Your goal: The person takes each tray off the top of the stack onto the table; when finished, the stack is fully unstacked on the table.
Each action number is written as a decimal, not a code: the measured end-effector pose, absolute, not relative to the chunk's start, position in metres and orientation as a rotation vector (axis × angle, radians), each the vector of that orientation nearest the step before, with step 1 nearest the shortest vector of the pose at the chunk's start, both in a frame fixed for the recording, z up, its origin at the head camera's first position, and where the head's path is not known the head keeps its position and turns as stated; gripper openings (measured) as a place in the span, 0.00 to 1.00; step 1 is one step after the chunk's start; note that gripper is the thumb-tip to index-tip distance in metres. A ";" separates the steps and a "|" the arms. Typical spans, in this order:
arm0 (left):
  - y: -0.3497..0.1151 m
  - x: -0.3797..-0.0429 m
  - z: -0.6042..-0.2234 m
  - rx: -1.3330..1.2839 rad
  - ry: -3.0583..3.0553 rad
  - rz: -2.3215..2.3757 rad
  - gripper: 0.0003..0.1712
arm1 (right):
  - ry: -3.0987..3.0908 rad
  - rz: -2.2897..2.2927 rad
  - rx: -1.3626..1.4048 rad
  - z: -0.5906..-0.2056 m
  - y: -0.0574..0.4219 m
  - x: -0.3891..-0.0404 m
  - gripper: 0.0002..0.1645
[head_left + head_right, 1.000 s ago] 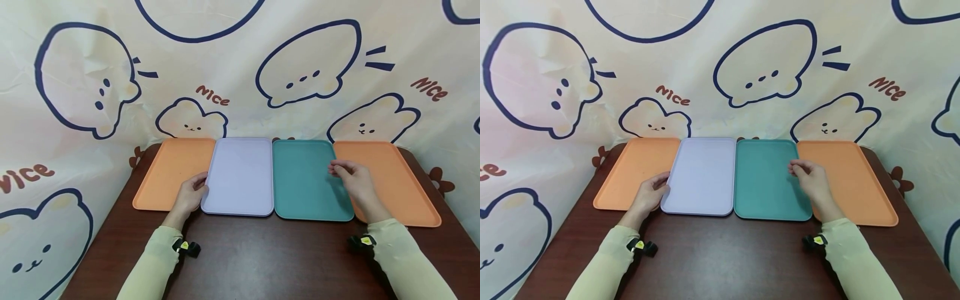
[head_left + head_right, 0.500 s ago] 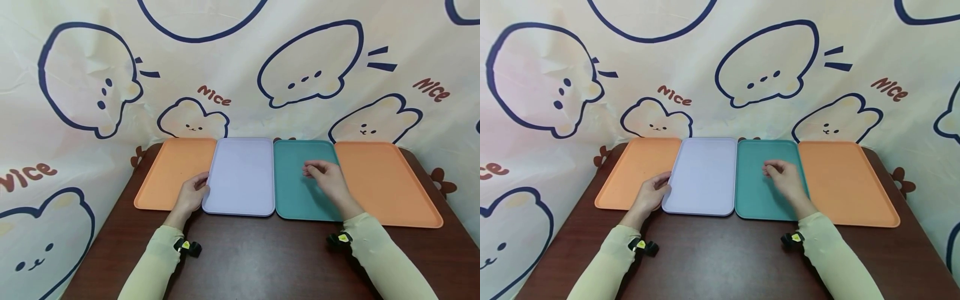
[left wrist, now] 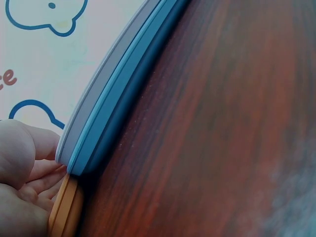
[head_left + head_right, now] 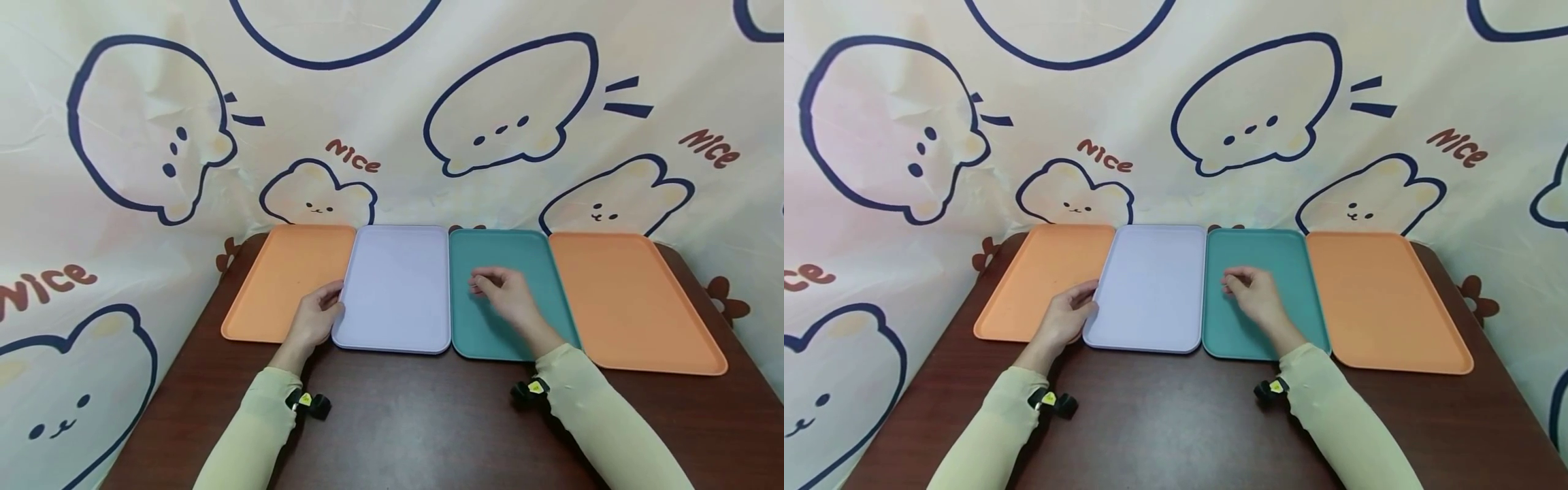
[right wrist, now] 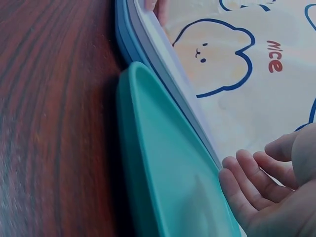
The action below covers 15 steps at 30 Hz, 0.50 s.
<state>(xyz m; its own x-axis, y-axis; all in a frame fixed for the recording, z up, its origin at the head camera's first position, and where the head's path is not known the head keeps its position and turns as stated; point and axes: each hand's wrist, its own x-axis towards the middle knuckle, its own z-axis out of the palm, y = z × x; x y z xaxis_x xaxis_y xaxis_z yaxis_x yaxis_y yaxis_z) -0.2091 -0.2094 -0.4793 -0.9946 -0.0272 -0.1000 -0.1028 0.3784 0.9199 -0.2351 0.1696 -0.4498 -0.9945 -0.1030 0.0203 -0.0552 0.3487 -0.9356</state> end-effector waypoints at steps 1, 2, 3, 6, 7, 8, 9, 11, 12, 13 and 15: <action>-0.209 -0.209 -0.479 -0.121 2.553 1.709 0.30 | 2.544 -1.760 -0.151 -0.451 0.168 -0.236 0.21; -0.209 -0.210 -0.479 -0.121 2.554 1.709 0.30 | 2.546 -1.755 -0.154 -0.452 0.167 -0.237 0.21; -0.209 -0.210 -0.479 -0.122 2.556 1.708 0.30 | 2.547 -1.749 -0.157 -0.453 0.165 -0.238 0.20; -0.209 -0.210 -0.479 -0.118 2.560 1.707 0.30 | 2.550 -1.725 -0.161 -0.458 0.162 -0.241 0.20; -0.209 -0.210 -0.479 -0.120 2.562 1.706 0.30 | 2.546 -1.717 -0.161 -0.459 0.160 -0.242 0.20; -0.209 -0.210 -0.479 -0.122 2.562 1.704 0.30 | 2.544 -1.702 -0.159 -0.460 0.158 -0.242 0.20; -0.209 -0.210 -0.479 -0.122 2.565 1.701 0.30 | 2.538 -1.689 -0.154 -0.462 0.156 -0.243 0.20; -0.209 -0.211 -0.478 -0.122 2.567 1.700 0.30 | 2.526 -1.667 -0.151 -0.464 0.153 -0.245 0.20; -0.209 -0.211 -0.479 -0.123 2.568 1.697 0.30 | 2.515 -1.666 -0.147 -0.465 0.150 -0.246 0.20; -0.209 -0.211 -0.479 -0.125 2.569 1.698 0.30 | 2.501 -1.669 -0.137 -0.466 0.148 -0.247 0.20; -0.209 -0.210 -0.479 -0.127 2.567 1.702 0.30 | 2.473 -1.675 -0.117 -0.467 0.143 -0.249 0.19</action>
